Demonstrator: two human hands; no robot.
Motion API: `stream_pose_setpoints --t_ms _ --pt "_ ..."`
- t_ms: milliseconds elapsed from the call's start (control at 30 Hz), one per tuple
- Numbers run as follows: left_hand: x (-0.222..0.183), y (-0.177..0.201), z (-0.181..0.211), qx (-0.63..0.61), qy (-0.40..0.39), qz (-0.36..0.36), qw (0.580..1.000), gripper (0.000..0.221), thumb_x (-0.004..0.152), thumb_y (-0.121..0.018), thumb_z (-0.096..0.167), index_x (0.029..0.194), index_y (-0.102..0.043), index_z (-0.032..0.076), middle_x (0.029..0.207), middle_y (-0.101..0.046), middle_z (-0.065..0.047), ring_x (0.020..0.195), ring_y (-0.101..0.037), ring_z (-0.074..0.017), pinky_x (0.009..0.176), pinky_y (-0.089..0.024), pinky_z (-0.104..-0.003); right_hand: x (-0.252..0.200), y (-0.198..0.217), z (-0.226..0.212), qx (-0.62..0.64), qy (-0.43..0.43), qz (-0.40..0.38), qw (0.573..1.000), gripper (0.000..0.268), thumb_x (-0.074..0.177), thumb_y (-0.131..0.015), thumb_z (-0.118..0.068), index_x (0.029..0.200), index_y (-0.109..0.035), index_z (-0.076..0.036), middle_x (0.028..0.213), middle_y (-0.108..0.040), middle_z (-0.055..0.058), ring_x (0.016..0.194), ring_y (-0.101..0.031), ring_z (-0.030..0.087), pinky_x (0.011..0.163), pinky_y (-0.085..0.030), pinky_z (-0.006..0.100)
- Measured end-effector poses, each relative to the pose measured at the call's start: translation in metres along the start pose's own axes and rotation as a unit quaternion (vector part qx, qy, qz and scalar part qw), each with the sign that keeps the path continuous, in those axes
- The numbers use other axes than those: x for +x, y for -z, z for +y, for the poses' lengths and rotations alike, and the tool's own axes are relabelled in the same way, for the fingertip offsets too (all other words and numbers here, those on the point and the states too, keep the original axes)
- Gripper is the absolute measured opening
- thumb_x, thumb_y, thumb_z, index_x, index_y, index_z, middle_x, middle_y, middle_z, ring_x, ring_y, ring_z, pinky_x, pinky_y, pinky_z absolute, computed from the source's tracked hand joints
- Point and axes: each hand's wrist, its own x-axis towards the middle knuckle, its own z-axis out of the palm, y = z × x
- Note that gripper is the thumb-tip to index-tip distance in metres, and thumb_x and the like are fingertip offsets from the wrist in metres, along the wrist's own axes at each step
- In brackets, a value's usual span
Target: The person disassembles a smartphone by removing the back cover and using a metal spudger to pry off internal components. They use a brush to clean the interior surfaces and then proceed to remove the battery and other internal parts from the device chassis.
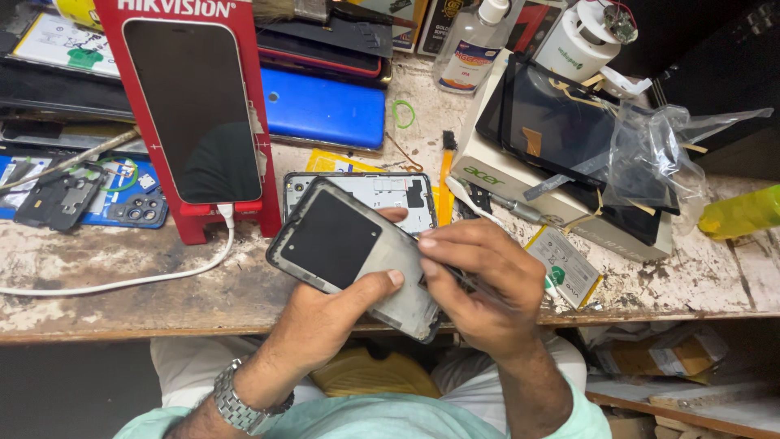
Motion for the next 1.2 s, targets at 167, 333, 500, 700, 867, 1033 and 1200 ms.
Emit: stream_pose_setpoints --t_ms 167,333,500,700,867,1033,1200 --pt "0.003 0.0 0.003 -0.027 0.015 0.003 1.0 0.055 0.086 -0.068 0.002 0.14 -0.057 0.003 0.116 -0.068 -0.008 0.106 -0.066 -0.0126 0.091 -0.057 -0.028 -0.012 0.0 0.002 0.074 -0.053 0.062 0.994 0.019 0.099 -0.067 0.003 0.118 -0.065 0.0 0.108 -0.074 0.013 0.101 -0.075 0.02 0.093 -0.062 0.032" --pt "0.002 0.001 0.0 -0.03 0.014 -0.022 0.999 0.058 0.087 -0.068 0.003 0.142 -0.053 0.005 0.12 -0.067 -0.007 0.11 -0.065 -0.0121 0.093 -0.057 -0.028 -0.01 -0.007 0.008 0.097 -0.089 0.007 0.991 0.015 0.108 -0.056 0.005 0.121 -0.064 0.001 0.114 -0.075 0.016 0.106 -0.074 0.021 0.099 -0.06 0.033" --pt "-0.002 0.003 -0.003 0.024 -0.015 -0.032 0.999 0.055 0.088 -0.07 0.004 0.141 -0.056 0.003 0.123 -0.068 -0.007 0.113 -0.065 -0.0129 0.096 -0.056 -0.029 -0.011 -0.013 0.007 0.128 -0.11 -0.008 0.986 0.01 0.106 -0.059 0.001 0.114 -0.063 0.0 0.112 -0.073 0.016 0.11 -0.073 0.021 0.098 -0.06 0.034" --pt "-0.001 0.002 -0.007 0.024 -0.003 -0.014 1.0 0.049 0.086 -0.07 0.006 0.134 -0.06 0.002 0.119 -0.07 -0.006 0.109 -0.067 -0.0121 0.092 -0.057 -0.028 -0.015 -0.014 0.016 0.213 -0.115 -0.025 0.97 0.011 0.107 -0.055 0.002 0.117 -0.059 0.0 0.118 -0.072 0.016 0.119 -0.071 0.024 0.106 -0.06 0.036" --pt "-0.001 0.0 -0.012 -0.03 0.101 0.051 0.993 0.034 0.083 -0.075 0.008 0.115 -0.07 -0.003 0.103 -0.075 -0.007 0.091 -0.07 -0.0136 0.078 -0.06 -0.029 -0.021 -0.012 0.021 0.17 -0.148 0.05 0.973 0.018 0.106 -0.053 0.005 0.121 -0.06 0.003 0.12 -0.07 0.017 0.112 -0.068 0.022 0.102 -0.056 0.034" --pt "-0.002 -0.001 -0.017 -0.06 0.106 0.069 0.99 0.034 0.082 -0.077 0.008 0.113 -0.07 -0.004 0.102 -0.075 -0.008 0.089 -0.071 -0.0143 0.077 -0.059 -0.029 -0.024 0.008 0.031 -0.004 -0.107 0.102 0.989 0.018 0.106 -0.052 0.005 0.121 -0.062 0.003 0.115 -0.073 0.014 0.104 -0.073 0.018 0.094 -0.061 0.03" --pt "-0.001 0.001 -0.019 -0.057 0.079 0.039 0.994 0.036 0.083 -0.076 0.007 0.116 -0.068 -0.005 0.103 -0.074 -0.009 0.091 -0.072 -0.015 0.077 -0.061 -0.028 -0.035 0.017 0.023 -0.049 -0.141 0.106 0.983 0.016 0.104 -0.055 0.004 0.117 -0.065 0.003 0.109 -0.075 0.013 0.098 -0.073 0.016 0.088 -0.06 0.028"
